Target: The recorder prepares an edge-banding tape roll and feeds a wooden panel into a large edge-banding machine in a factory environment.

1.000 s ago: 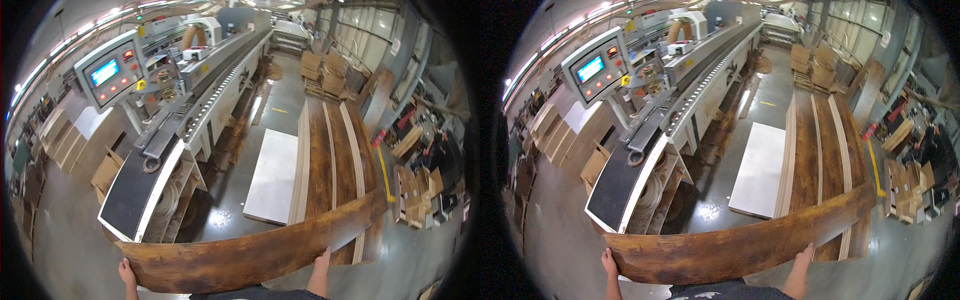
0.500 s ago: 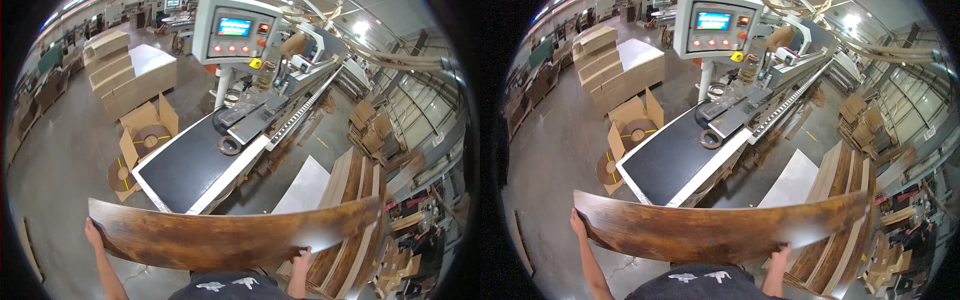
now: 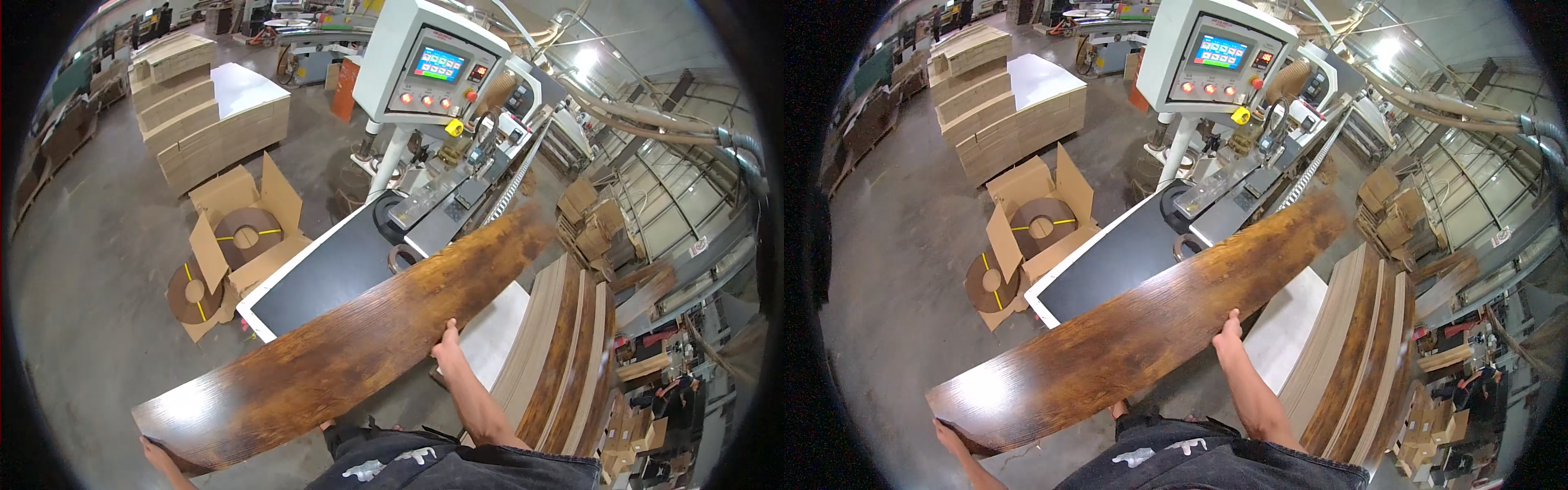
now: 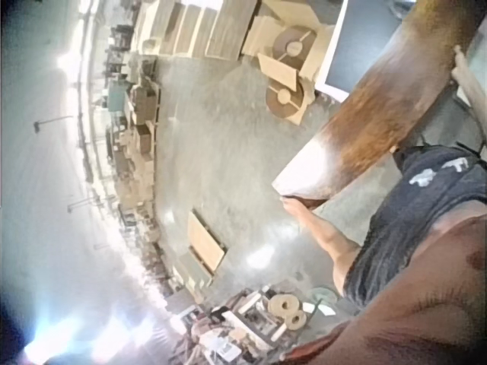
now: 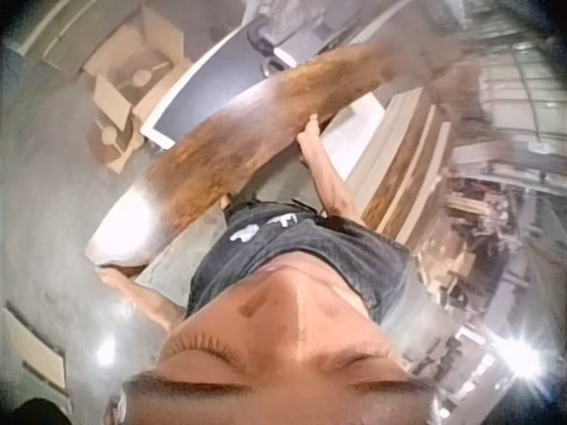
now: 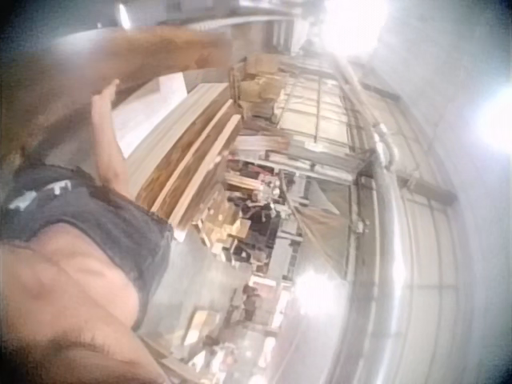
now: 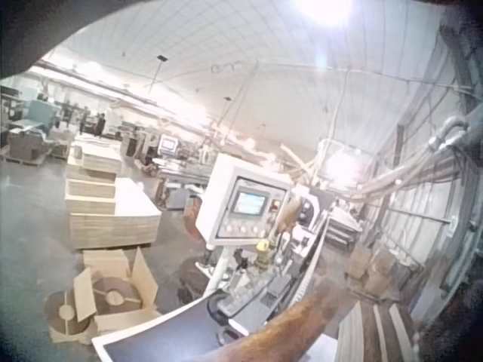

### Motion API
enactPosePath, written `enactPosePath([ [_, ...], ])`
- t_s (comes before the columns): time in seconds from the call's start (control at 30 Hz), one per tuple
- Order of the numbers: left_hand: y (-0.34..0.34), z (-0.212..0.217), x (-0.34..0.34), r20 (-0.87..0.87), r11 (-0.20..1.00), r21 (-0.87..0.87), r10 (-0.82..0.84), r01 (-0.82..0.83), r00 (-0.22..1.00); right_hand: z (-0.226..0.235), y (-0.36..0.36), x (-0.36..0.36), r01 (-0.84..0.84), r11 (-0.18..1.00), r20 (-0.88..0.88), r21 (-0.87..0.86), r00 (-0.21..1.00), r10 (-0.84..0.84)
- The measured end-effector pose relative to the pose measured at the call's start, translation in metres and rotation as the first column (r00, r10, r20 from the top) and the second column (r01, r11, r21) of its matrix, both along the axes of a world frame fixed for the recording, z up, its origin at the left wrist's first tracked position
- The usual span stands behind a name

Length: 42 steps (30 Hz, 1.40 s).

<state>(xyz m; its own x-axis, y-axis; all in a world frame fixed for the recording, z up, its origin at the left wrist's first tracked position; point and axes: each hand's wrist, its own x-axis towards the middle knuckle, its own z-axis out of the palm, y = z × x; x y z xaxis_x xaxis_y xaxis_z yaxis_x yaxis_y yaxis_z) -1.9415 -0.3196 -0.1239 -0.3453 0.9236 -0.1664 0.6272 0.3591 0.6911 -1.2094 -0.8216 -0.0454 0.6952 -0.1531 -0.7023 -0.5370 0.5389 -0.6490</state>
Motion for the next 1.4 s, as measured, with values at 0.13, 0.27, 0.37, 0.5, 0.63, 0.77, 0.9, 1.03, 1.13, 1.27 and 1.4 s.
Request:
enactPosePath([
  [0.13,-0.009,-0.015,-0.019,-0.143,0.999,-0.018,-0.054,0.052,0.988,0.018,0.059,-0.006,0.06,0.993,-0.049,-0.098,0.997,-0.065],
  [0.27,-0.033,-0.016,0.011,-0.631,0.993,0.104,0.106,-0.051,0.769,0.018,0.072,-0.013,-0.032,0.999,-0.061,-0.023,0.998,0.03],
  [0.37,-0.086,-0.006,0.116,-0.622,0.859,0.501,0.277,0.1,0.732,-0.011,0.047,-0.011,-0.107,0.985,-0.062,0.133,0.991,0.116],
  [0.5,-0.245,0.014,0.253,0.199,0.892,0.4,0.14,-0.211,0.97,0.009,0.057,-0.058,-0.467,0.873,-0.177,0.141,0.856,0.487],
  [0.63,-0.401,0.063,0.408,0.864,0.836,-0.472,0.374,0.28,0.337,-0.024,0.041,-0.081,-0.764,0.608,-0.273,0.213,0.551,0.788],
  [0.77,-0.434,0.056,0.513,0.853,0.768,-0.472,0.521,0.434,0.006,-0.002,0.007,-0.047,-0.866,0.358,-0.083,0.348,0.352,0.932],
  [0.9,-0.398,0.005,0.525,0.764,0.786,-0.611,0.617,0.094,-0.189,0.006,-0.059,0.11,-0.498,0.785,0.113,0.368,0.862,0.494],
  [1.03,-0.381,-0.023,0.507,0.81,0.808,-0.557,0.58,-0.192,0.091,0.048,-0.146,0.284,-0.29,0.943,0.226,0.164,0.941,0.25],
  [1.13,-0.385,-0.017,0.514,0.861,0.85,-0.482,0.504,-0.211,0.062,0.047,-0.166,0.349,-0.21,0.977,0.318,-0.022,0.925,0.206],
  [1.27,-0.389,0.013,0.515,0.907,0.884,-0.404,0.42,-0.236,0.02,0.039,-0.147,0.369,-0.056,0.876,0.386,-0.48,0.883,0.268],
  [1.4,-0.402,0.044,0.533,0.881,0.836,-0.461,0.472,-0.297,-0.038,0.031,-0.125,0.375,-0.059,0.773,0.325,-0.632,0.885,0.334],
])
